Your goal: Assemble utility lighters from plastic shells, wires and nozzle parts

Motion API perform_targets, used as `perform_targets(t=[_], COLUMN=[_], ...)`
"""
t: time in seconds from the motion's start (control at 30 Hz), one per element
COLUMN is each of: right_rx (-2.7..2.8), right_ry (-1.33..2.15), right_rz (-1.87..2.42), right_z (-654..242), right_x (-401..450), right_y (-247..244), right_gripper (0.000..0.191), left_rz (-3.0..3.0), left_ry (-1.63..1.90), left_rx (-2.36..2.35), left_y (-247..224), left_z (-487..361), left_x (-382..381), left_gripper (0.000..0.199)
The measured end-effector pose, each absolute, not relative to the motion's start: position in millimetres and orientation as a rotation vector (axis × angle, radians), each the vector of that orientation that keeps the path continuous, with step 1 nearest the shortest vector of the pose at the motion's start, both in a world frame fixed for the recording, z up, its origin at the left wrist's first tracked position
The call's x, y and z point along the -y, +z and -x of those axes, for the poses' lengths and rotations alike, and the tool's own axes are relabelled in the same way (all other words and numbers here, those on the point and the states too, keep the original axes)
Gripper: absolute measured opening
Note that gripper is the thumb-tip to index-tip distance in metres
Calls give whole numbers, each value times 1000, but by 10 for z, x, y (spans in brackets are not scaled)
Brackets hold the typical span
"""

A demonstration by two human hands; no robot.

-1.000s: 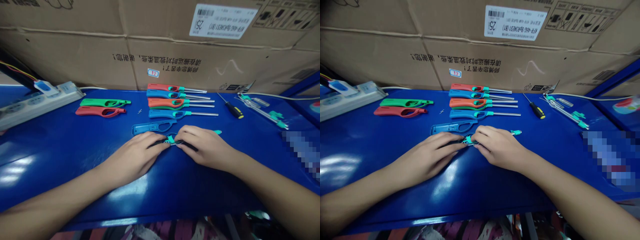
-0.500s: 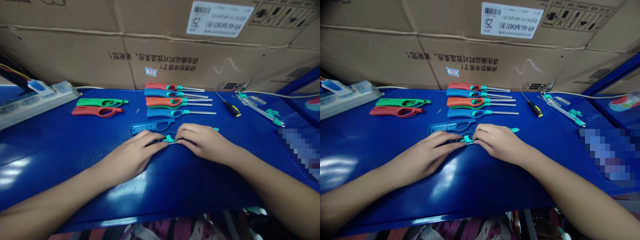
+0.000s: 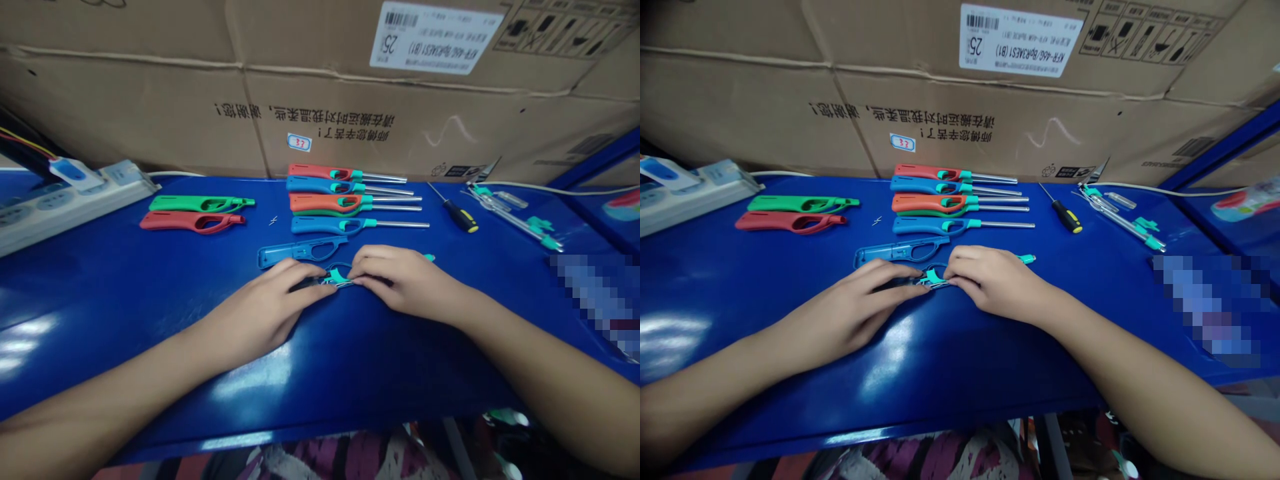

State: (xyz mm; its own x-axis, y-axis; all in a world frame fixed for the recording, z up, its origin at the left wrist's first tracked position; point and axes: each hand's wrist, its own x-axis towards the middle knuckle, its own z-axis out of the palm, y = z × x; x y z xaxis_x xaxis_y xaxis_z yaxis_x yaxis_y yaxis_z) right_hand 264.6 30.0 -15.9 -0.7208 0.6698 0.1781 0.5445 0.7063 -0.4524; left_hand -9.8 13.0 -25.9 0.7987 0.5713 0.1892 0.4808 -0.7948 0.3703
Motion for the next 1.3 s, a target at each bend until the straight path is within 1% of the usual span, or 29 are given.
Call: perform_targets(t=[0.1, 0.2, 0.33, 0.43, 0.53, 0.63, 0.73, 1.0, 1.3], right_rx=[2512, 2526, 2677, 2764, 2790, 2782, 2741, 2613, 2681], right_ry=[637, 607, 355, 145, 28, -31, -22, 233, 105], right_rz=[970, 981, 1007, 977, 945, 962, 987, 979, 998], right_z=[-2641, -2630, -2607, -2591, -2577, -2562, -2551, -2542, -2535], right_x=[-301, -283, -226, -176, -121, -71, -51, -64, -41], right_y=[-165, -153, -113, -92, -85, -77, -68, -96, -84], right_gripper=[12, 14, 18, 22, 23, 24, 24, 21, 23], left_rz=[-2672, -2678, -2763, -2883, -2974, -3014, -3021, -3015, -3034], left_ry=[426, 444, 428, 332, 253, 230, 238, 245, 292], left_rx=[-807, -809, -808, -807, -814, -815, -819, -830, -815], left_y=[-269, -272, -249, -220, -201, -198, -206, -230, -282], left_z=[98, 83, 47, 29, 23, 18, 14, 42, 66], left_x=[-126, -125, -114, -88, -60, -47, -49, -48, -46], left_gripper=[45, 43, 43, 46, 49, 47, 46, 48, 46])
